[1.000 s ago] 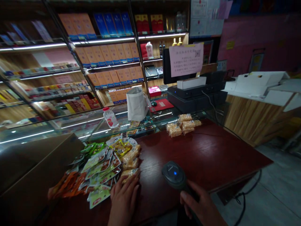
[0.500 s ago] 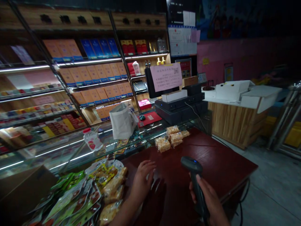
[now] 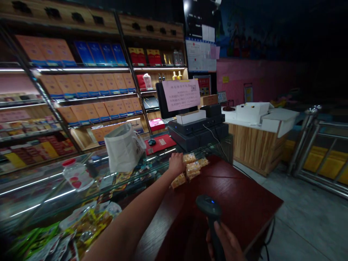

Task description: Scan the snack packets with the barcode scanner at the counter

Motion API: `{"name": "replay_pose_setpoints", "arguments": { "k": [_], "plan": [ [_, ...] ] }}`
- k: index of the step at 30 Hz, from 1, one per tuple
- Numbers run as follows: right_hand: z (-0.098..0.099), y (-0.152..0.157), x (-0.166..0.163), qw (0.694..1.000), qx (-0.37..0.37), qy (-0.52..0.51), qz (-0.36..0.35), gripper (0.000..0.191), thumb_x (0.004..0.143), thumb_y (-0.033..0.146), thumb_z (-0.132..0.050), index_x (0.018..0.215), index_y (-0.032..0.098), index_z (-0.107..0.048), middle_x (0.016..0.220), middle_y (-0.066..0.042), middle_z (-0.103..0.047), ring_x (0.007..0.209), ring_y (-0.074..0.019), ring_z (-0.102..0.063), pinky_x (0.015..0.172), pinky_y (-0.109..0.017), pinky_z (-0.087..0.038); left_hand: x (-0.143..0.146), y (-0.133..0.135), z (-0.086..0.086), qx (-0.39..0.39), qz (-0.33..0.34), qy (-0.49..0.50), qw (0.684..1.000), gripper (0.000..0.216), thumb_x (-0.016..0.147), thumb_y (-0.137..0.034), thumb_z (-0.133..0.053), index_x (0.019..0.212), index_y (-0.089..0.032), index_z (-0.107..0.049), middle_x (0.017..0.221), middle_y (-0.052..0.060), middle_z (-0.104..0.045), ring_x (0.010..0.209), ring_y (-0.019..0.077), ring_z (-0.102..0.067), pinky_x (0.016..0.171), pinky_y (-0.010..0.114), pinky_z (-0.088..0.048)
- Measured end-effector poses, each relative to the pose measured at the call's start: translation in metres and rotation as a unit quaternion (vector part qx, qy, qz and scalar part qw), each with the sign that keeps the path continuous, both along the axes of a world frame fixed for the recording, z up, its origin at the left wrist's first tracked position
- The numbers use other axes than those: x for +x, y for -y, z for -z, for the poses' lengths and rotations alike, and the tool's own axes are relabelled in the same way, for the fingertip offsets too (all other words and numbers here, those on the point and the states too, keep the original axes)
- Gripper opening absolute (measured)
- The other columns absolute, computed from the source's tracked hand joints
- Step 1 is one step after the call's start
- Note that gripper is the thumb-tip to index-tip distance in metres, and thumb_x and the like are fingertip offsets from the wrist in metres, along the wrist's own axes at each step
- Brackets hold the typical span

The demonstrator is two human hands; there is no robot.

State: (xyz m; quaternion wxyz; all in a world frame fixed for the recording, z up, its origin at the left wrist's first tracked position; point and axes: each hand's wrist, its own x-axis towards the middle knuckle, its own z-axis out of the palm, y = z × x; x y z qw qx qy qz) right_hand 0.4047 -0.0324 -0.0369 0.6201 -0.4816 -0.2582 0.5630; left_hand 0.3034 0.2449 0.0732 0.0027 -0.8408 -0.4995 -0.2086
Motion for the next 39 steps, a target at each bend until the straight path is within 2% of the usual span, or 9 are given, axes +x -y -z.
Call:
{"name": "replay_pose_setpoints", "arguments": {
  "k": [3,8,12,15,17,21,26,30,39],
  "plan": [
    [0.003,0.000,-0.005,1.000,-0.008,0.005,0.026,0.055,0.078,0.073,-0.060,0.085,0.019,-0.068,0.050,0.002,-0.061,0.041,-0.0124,-0.054,0.041,-0.022,-0.042,0.005,-0.009,-0.003,-0.014,-0.012,-0.020,1.000,0.029,0.078,-0.021,-0.065,0.105,-0.012,-0.063,0.116,0.019,-0.060,0.119,0.0333,-0.045,0.097,0.046,-0.039],
    [0.001,-0.001,-0.006,0.999,-0.001,0.005,0.040,0.061,0.074,0.074,-0.064,0.099,0.018,-0.069,0.061,0.001,-0.066,0.042,-0.0111,-0.054,0.039,-0.021,-0.040,0.002,-0.002,-0.011,-0.011,-0.012,0.008,1.000,0.036,0.071,-0.025,-0.073,0.103,-0.015,-0.059,0.120,0.016,-0.057,0.120,0.0317,-0.042,0.099,0.045,-0.037],
    [-0.003,0.000,-0.002,1.000,-0.007,0.023,0.014,0.067,0.073,0.076,-0.063,0.101,0.016,-0.070,0.060,0.000,-0.067,0.043,-0.0123,-0.056,0.041,-0.023,-0.042,-0.013,0.026,-0.018,0.008,-0.013,0.086,0.996,0.037,0.073,-0.025,-0.070,0.105,-0.018,-0.052,0.122,0.012,-0.055,0.124,0.0304,-0.041,0.103,0.045,-0.036],
    [-0.006,0.003,-0.004,0.999,-0.011,0.031,0.012,0.064,0.074,0.076,-0.061,0.093,0.016,-0.070,0.052,0.001,-0.064,0.041,-0.0127,-0.053,0.040,-0.023,-0.040,-0.036,0.060,-0.016,-0.017,-0.010,0.168,0.986,0.033,0.080,-0.025,-0.062,0.108,-0.020,-0.045,0.113,0.009,-0.059,0.111,0.0243,-0.056,0.094,0.040,-0.046],
    [-0.008,0.006,-0.007,0.999,0.005,0.026,0.028,0.058,0.076,0.072,-0.062,0.091,0.017,-0.069,0.053,0.001,-0.064,0.041,-0.0127,-0.053,0.040,-0.023,-0.040,-0.058,0.088,-0.010,-0.128,0.019,0.322,0.938,0.032,0.083,-0.029,-0.058,0.109,-0.022,-0.039,0.106,0.006,-0.061,0.092,0.0195,-0.065,0.079,0.035,-0.053],
    [-0.009,0.010,-0.008,0.998,0.025,0.021,0.048,0.052,0.078,0.067,-0.065,0.096,0.018,-0.069,0.063,0.000,-0.068,0.045,-0.0133,-0.053,0.042,-0.024,-0.040,-0.106,0.153,0.012,-0.348,0.048,0.610,0.710,0.052,0.071,-0.038,-0.074,0.107,-0.027,-0.037,0.105,0.002,-0.063,0.073,0.0159,-0.070,0.061,0.028,-0.054],
    [-0.010,0.013,-0.007,0.997,0.025,0.057,0.041,0.052,0.081,0.066,-0.062,0.082,0.015,-0.070,0.057,0.000,-0.065,0.048,-0.0143,-0.055,0.045,-0.024,-0.043,-0.155,0.227,0.047,-0.339,-0.045,0.701,0.626,0.062,0.059,-0.038,-0.086,0.106,-0.028,-0.047,0.098,-0.001,-0.064,0.070,0.0127,-0.069,0.056,0.020,-0.053],
    [-0.014,0.015,-0.007,0.997,0.026,0.046,0.048,0.057,0.075,0.066,-0.069,0.097,0.014,-0.071,0.062,-0.001,-0.069,0.049,-0.0142,-0.055,0.044,-0.024,-0.045,-0.181,0.263,0.060,-0.309,-0.093,0.721,0.613,0.059,0.062,-0.044,-0.084,0.107,-0.028,-0.050,0.091,-0.002,-0.065,0.069,0.0125,-0.067,0.052,0.019,-0.052],
    [-0.021,0.041,-0.030,0.998,0.001,0.056,0.028,0.052,0.073,0.064,-0.072,0.091,0.015,-0.071,0.060,0.000,-0.067,0.048,-0.0131,-0.054,0.043,-0.022,-0.044,-0.220,0.296,0.061,-0.215,-0.139,0.707,0.659,0.067,0.062,-0.042,-0.084,0.120,-0.022,-0.059,0.097,0.003,-0.070,0.069,0.0148,-0.069,0.056,0.023,-0.055]
  ]
}}
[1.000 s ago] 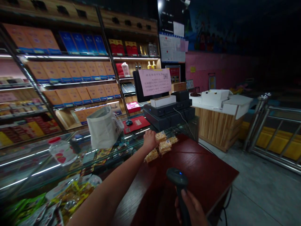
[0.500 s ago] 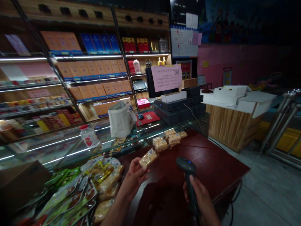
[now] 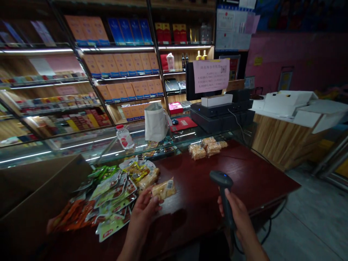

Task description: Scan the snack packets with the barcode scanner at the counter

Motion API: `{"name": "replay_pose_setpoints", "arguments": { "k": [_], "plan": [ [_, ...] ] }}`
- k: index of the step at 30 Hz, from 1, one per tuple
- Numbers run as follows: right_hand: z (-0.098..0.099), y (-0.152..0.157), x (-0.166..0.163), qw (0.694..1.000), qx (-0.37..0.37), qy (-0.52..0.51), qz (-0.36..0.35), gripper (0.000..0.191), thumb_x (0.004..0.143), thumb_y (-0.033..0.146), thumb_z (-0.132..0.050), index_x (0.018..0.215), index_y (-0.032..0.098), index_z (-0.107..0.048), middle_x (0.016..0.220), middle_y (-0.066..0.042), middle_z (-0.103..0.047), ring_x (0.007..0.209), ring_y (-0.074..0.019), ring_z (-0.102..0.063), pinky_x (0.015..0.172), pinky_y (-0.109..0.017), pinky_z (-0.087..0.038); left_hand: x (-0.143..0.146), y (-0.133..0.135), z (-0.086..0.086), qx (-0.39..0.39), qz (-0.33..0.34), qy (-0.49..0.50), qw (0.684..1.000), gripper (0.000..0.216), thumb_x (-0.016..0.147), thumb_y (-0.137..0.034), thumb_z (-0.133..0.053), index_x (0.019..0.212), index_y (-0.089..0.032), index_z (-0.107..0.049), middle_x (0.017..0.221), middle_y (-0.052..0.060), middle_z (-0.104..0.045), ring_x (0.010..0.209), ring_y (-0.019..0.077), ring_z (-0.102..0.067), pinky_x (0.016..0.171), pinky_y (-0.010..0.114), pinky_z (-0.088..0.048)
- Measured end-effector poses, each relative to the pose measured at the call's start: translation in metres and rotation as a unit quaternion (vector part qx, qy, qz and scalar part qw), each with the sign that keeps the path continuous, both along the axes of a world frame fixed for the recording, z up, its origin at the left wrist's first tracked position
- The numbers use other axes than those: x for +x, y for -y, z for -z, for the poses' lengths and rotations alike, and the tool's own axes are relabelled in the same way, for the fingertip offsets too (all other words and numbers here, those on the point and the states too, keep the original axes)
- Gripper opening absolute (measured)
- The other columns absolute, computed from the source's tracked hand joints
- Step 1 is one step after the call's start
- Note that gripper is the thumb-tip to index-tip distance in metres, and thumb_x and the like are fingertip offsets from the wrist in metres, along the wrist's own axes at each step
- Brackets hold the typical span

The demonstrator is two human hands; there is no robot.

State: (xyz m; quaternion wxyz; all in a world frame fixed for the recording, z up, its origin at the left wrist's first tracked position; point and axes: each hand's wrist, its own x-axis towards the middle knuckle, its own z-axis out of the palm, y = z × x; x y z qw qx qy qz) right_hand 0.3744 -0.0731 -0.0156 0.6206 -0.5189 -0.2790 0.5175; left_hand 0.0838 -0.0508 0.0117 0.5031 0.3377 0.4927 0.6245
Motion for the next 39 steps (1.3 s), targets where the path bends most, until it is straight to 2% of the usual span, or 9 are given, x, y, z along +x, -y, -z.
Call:
{"name": "replay_pose_setpoints", "arguments": {
  "k": [2,5,8,11,14,18,25,33,39],
  "plan": [
    [-0.002,0.011,-0.012,0.999,-0.004,0.003,-0.032,0.052,0.075,0.063,-0.071,0.096,0.016,-0.071,0.064,-0.001,-0.068,0.047,-0.0131,-0.054,0.042,-0.023,-0.044,-0.006,0.001,0.006,-0.006,-0.006,0.005,1.000,0.066,0.062,-0.042,-0.084,0.120,-0.020,-0.061,0.103,0.006,-0.070,0.072,0.0159,-0.069,0.058,0.025,-0.057],
    [-0.013,0.028,-0.030,0.994,0.000,0.026,-0.105,0.048,0.078,0.065,-0.067,0.080,0.016,-0.069,0.060,-0.002,-0.066,0.044,-0.0117,-0.052,0.041,-0.023,-0.042,-0.013,0.002,0.015,-0.008,-0.016,0.017,1.000,0.066,0.061,-0.041,-0.086,0.119,-0.019,-0.064,0.107,0.008,-0.071,0.075,0.0174,-0.070,0.060,0.027,-0.059],
    [-0.030,0.040,-0.043,0.985,0.026,0.051,-0.166,0.044,0.077,0.062,-0.069,0.076,0.017,-0.068,0.061,-0.001,-0.064,0.045,-0.0108,-0.052,0.043,-0.023,-0.041,-0.015,0.002,0.019,-0.009,-0.033,0.024,0.999,0.065,0.060,-0.040,-0.087,0.117,-0.018,-0.066,0.109,0.008,-0.070,0.079,0.0185,-0.070,0.062,0.028,-0.060],
    [-0.044,0.046,-0.050,0.966,0.081,0.078,-0.233,0.041,0.080,0.058,-0.069,0.077,0.018,-0.067,0.064,0.000,-0.063,0.046,-0.0105,-0.052,0.045,-0.023,-0.041,-0.014,0.005,0.018,-0.007,-0.042,0.028,0.999,0.062,0.061,-0.040,-0.086,0.116,-0.018,-0.067,0.110,0.008,-0.070,0.083,0.0189,-0.070,0.063,0.028,-0.060],
    [-0.048,0.048,-0.052,0.951,0.097,0.119,-0.270,0.033,0.084,0.051,-0.066,0.082,0.018,-0.066,0.066,0.000,-0.064,0.049,-0.0116,-0.053,0.050,-0.025,-0.043,-0.014,0.009,0.012,-0.006,-0.038,0.032,0.999,0.061,0.063,-0.039,-0.086,0.117,-0.019,-0.067,0.108,0.007,-0.071,0.083,0.0186,-0.070,0.064,0.029,-0.060],
    [-0.042,0.051,-0.054,0.946,0.079,0.145,-0.279,0.026,0.085,0.045,-0.065,0.085,0.019,-0.064,0.068,-0.001,-0.064,0.051,-0.0127,-0.052,0.052,-0.026,-0.043,-0.014,0.012,0.009,-0.013,-0.040,0.038,0.998,0.060,0.062,-0.037,-0.086,0.115,-0.019,-0.067,0.108,0.007,-0.072,0.084,0.0188,-0.070,0.066,0.030,-0.061],
    [-0.043,0.054,-0.054,0.938,0.083,0.148,-0.301,0.028,0.085,0.047,-0.063,0.083,0.019,-0.064,0.067,0.000,-0.061,0.050,-0.0128,-0.051,0.050,-0.026,-0.040,-0.012,0.009,0.018,-0.003,-0.064,0.028,0.998,0.060,0.062,-0.037,-0.085,0.114,-0.017,-0.066,0.109,0.008,-0.072,0.077,0.0160,-0.069,0.060,0.027,-0.060],
    [-0.038,0.053,-0.054,0.941,0.076,0.134,-0.300,0.030,0.087,0.049,-0.063,0.087,0.019,-0.064,0.069,0.000,-0.062,0.050,-0.0118,-0.051,0.049,-0.025,-0.041,-0.008,0.013,0.007,-0.025,-0.054,0.044,0.997,0.069,0.056,-0.040,-0.088,0.117,-0.017,-0.066,0.107,0.008,-0.073,0.084,0.0212,-0.071,0.064,0.029,-0.060],
    [-0.035,0.050,-0.052,0.949,0.059,0.126,-0.283,0.031,0.086,0.049,-0.064,0.086,0.018,-0.063,0.068,0.001,-0.061,0.049,-0.0104,-0.050,0.049,-0.024,-0.040,-0.037,0.013,-0.003,-0.015,-0.119,-0.011,0.993,0.064,0.065,-0.039,-0.083,0.123,-0.022,-0.062,0.114,0.007,-0.071,0.075,0.0174,-0.072,0.067,0.030,-0.060]
  ]
}}
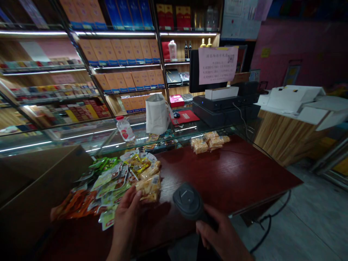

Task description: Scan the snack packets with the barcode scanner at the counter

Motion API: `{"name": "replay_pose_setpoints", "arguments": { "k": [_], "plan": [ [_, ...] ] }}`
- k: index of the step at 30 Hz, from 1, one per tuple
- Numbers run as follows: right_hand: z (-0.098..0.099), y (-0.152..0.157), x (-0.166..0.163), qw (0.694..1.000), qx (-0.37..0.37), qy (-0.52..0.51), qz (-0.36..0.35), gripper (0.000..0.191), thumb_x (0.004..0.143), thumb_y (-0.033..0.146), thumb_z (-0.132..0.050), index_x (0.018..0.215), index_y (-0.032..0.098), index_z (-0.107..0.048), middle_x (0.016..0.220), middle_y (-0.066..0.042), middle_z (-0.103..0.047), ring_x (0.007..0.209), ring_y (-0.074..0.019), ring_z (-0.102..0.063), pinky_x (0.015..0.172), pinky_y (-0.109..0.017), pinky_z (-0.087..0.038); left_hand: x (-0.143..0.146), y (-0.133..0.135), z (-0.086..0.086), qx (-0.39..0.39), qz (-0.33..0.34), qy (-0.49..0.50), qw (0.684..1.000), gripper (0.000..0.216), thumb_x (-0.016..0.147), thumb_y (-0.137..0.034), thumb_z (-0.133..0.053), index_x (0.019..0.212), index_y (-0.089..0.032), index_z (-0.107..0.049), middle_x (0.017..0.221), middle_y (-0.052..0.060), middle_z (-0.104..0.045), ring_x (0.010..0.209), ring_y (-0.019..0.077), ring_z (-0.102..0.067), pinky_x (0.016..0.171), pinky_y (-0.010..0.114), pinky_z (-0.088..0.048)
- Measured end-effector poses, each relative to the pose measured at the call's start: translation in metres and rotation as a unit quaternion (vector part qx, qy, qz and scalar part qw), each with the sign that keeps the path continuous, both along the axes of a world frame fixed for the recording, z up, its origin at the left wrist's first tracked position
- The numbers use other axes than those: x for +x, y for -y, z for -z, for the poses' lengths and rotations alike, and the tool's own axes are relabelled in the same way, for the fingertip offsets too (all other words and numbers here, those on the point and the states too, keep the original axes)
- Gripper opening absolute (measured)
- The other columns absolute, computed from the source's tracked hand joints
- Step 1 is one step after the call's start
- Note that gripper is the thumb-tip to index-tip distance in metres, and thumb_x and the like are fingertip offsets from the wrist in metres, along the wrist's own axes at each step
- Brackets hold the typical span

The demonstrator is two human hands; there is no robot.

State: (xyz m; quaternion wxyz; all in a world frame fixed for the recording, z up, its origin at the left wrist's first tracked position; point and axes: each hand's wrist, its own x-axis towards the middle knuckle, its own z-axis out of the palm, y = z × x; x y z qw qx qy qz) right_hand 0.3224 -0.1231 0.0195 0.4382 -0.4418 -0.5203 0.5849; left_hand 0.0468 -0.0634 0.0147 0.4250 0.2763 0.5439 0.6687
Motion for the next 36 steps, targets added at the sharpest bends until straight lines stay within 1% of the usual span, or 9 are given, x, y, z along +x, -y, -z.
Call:
{"name": "replay_pose_setpoints", "arguments": {
  "k": [4,10,13,15,17,21,26,30,36],
  "plan": [
    [0.004,-0.005,0.001,1.000,0.004,-0.009,-0.002,0.034,0.087,0.052,-0.063,0.081,0.018,-0.063,0.067,0.001,-0.061,0.048,-0.0104,-0.052,0.048,-0.023,-0.040,-0.027,-0.007,-0.007,-0.036,-0.024,-0.065,0.997,0.050,0.069,-0.031,-0.081,0.115,-0.020,-0.065,0.104,0.005,-0.074,0.073,0.0162,-0.071,0.068,0.028,-0.060],
    [0.006,-0.009,-0.004,1.000,-0.005,-0.009,0.006,0.035,0.087,0.053,-0.063,0.084,0.018,-0.064,0.068,0.001,-0.062,0.049,-0.0109,-0.053,0.048,-0.024,-0.042,-0.035,-0.018,-0.001,-0.094,0.025,-0.088,0.991,0.039,0.078,-0.024,-0.072,0.114,-0.016,-0.062,0.079,0.003,-0.071,0.058,0.0146,-0.067,0.058,0.028,-0.059],
    [0.006,-0.009,-0.006,1.000,-0.019,-0.016,0.010,0.037,0.084,0.056,-0.065,0.084,0.018,-0.063,0.068,0.001,-0.062,0.047,-0.0107,-0.053,0.047,-0.024,-0.041,-0.033,-0.019,0.000,-0.106,0.031,-0.171,0.979,0.047,0.080,-0.032,-0.068,0.124,-0.019,-0.058,0.090,0.006,-0.071,0.054,0.0145,-0.064,0.051,0.029,-0.056],
    [0.009,-0.011,-0.005,1.000,-0.021,-0.016,0.014,0.039,0.084,0.057,-0.065,0.084,0.018,-0.064,0.067,0.001,-0.062,0.047,-0.0110,-0.053,0.047,-0.024,-0.041,-0.032,-0.018,0.000,-0.092,0.000,-0.283,0.955,0.049,0.080,-0.039,-0.066,0.126,-0.021,-0.059,0.104,0.008,-0.069,0.057,0.0153,-0.063,0.051,0.030,-0.055],
    [0.014,-0.013,-0.002,1.000,-0.022,-0.012,0.017,0.041,0.083,0.058,-0.064,0.081,0.018,-0.065,0.064,0.001,-0.061,0.047,-0.0112,-0.053,0.047,-0.024,-0.041,-0.031,-0.015,-0.001,-0.065,-0.035,-0.416,0.906,0.046,0.082,-0.043,-0.062,0.122,-0.020,-0.063,0.110,0.011,-0.066,0.070,0.0198,-0.065,0.061,0.034,-0.056],
    [0.018,-0.016,0.004,0.999,-0.035,-0.016,0.039,0.041,0.082,0.059,-0.065,0.077,0.018,-0.065,0.060,0.002,-0.061,0.045,-0.0113,-0.052,0.045,-0.024,-0.040,-0.028,-0.009,-0.004,-0.068,-0.062,-0.575,0.813,0.040,0.086,-0.044,-0.054,0.113,-0.019,-0.068,0.104,0.011,-0.061,0.086,0.0260,-0.063,0.077,0.041,-0.054],
    [0.015,-0.020,0.007,0.997,-0.041,-0.031,0.058,0.039,0.084,0.056,-0.065,0.079,0.017,-0.066,0.064,0.001,-0.063,0.047,-0.0106,-0.053,0.046,-0.023,-0.042,-0.015,-0.008,-0.016,-0.005,-0.105,-0.601,0.792,0.043,0.089,-0.044,-0.051,0.121,-0.017,-0.062,0.112,0.013,-0.057,0.085,0.0242,-0.061,0.079,0.041,-0.052],
    [0.022,-0.030,0.015,0.993,-0.049,-0.037,0.102,0.043,0.079,0.060,-0.068,0.077,0.018,-0.066,0.061,0.002,-0.063,0.043,-0.0108,-0.052,0.043,-0.023,-0.041,0.013,-0.019,-0.012,0.102,-0.015,-0.562,0.821,0.032,0.089,-0.039,-0.054,0.114,-0.022,-0.064,0.117,0.011,-0.059,0.099,0.0256,-0.062,0.086,0.039,-0.052],
    [0.035,-0.052,0.044,0.976,-0.071,-0.057,0.196,0.045,0.078,0.063,-0.068,0.079,0.018,-0.068,0.061,0.000,-0.065,0.047,-0.0132,-0.053,0.045,-0.024,-0.042,0.075,-0.059,0.006,0.163,0.169,-0.515,0.825,0.022,0.089,-0.028,-0.054,0.107,-0.025,-0.068,0.110,0.009,-0.067,0.094,0.0227,-0.067,0.086,0.036,-0.054]
  ]
}}
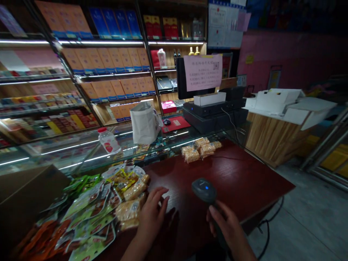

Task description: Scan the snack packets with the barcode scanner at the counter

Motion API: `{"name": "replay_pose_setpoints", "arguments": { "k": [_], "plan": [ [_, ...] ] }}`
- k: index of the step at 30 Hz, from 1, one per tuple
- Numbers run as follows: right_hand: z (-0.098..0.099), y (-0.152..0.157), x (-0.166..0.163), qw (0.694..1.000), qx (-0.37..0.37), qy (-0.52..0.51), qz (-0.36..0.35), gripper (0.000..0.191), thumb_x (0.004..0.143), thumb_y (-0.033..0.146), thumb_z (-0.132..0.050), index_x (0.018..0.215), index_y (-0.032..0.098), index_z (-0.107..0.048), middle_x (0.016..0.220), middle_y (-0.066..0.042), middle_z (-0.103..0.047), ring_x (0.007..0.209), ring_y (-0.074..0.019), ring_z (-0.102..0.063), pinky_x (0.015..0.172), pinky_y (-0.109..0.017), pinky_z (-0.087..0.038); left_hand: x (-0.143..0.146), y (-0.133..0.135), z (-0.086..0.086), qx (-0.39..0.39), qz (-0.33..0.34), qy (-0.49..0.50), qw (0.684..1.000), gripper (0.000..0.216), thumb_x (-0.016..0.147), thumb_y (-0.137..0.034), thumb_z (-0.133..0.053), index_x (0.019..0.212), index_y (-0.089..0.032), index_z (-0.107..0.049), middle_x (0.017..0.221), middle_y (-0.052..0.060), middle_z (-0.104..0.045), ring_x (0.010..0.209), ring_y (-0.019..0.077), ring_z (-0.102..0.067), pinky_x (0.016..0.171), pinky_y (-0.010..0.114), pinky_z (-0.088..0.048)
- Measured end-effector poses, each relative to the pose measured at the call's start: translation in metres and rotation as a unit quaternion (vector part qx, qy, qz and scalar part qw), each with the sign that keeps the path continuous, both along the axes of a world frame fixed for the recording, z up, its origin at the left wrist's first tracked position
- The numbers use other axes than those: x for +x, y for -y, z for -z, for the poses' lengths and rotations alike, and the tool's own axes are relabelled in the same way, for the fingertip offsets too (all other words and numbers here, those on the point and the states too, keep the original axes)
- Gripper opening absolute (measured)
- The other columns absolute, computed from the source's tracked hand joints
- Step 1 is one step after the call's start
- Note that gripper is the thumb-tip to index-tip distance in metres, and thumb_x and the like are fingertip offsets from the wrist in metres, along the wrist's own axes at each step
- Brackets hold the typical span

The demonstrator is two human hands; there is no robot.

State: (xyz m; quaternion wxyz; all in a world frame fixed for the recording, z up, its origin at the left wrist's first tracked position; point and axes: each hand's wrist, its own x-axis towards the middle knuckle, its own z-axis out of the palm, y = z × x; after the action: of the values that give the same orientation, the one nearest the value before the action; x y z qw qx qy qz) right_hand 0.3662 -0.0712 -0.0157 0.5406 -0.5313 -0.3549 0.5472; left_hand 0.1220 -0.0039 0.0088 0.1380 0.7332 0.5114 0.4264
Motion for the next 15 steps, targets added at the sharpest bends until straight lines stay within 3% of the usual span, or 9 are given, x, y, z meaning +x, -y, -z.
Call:
{"name": "replay_pose_setpoints", "arguments": {
  "k": [3,6,11,15],
  "plan": [
    [0.002,-0.009,0.009,0.998,0.014,-0.011,0.065,0.050,0.079,0.067,-0.063,0.074,0.018,-0.067,0.054,0.001,-0.060,0.046,-0.0134,-0.051,0.044,-0.024,-0.040,0.032,-0.037,-0.002,0.017,0.061,-0.015,0.998,0.021,0.091,-0.024,-0.052,0.102,-0.024,-0.069,0.103,0.009,-0.069,0.094,0.0222,-0.066,0.086,0.035,-0.053],
    [0.003,-0.015,0.011,0.989,0.019,-0.060,0.135,0.049,0.082,0.066,-0.061,0.094,0.019,-0.068,0.065,0.000,-0.067,0.050,-0.0146,-0.055,0.045,-0.024,-0.043,0.066,-0.083,-0.010,0.055,0.084,-0.073,0.992,0.020,0.092,-0.022,-0.051,0.101,-0.020,-0.069,0.103,0.010,-0.070,0.100,0.0225,-0.063,0.092,0.037,-0.050],
    [0.009,-0.022,0.010,0.991,0.008,-0.043,0.125,0.054,0.079,0.071,-0.059,0.082,0.018,-0.069,0.048,0.001,-0.059,0.042,-0.0156,-0.052,0.040,-0.024,-0.040,0.126,-0.159,-0.022,0.075,0.086,-0.179,0.977,0.034,0.089,-0.025,-0.059,0.122,-0.016,-0.060,0.127,0.014,-0.063,0.124,0.0265,-0.052,0.108,0.043,-0.039],
    [0.015,-0.025,0.012,0.991,0.006,-0.050,0.120,0.058,0.078,0.072,-0.060,0.093,0.017,-0.071,0.054,0.000,-0.064,0.043,-0.0158,-0.054,0.041,-0.025,-0.043,0.165,-0.196,-0.025,0.074,0.077,-0.221,0.969,0.055,0.082,-0.034,-0.069,0.129,-0.011,-0.053,0.135,0.020,-0.055,0.132,0.0344,-0.042,0.114,0.055,-0.025]
  ]
}}
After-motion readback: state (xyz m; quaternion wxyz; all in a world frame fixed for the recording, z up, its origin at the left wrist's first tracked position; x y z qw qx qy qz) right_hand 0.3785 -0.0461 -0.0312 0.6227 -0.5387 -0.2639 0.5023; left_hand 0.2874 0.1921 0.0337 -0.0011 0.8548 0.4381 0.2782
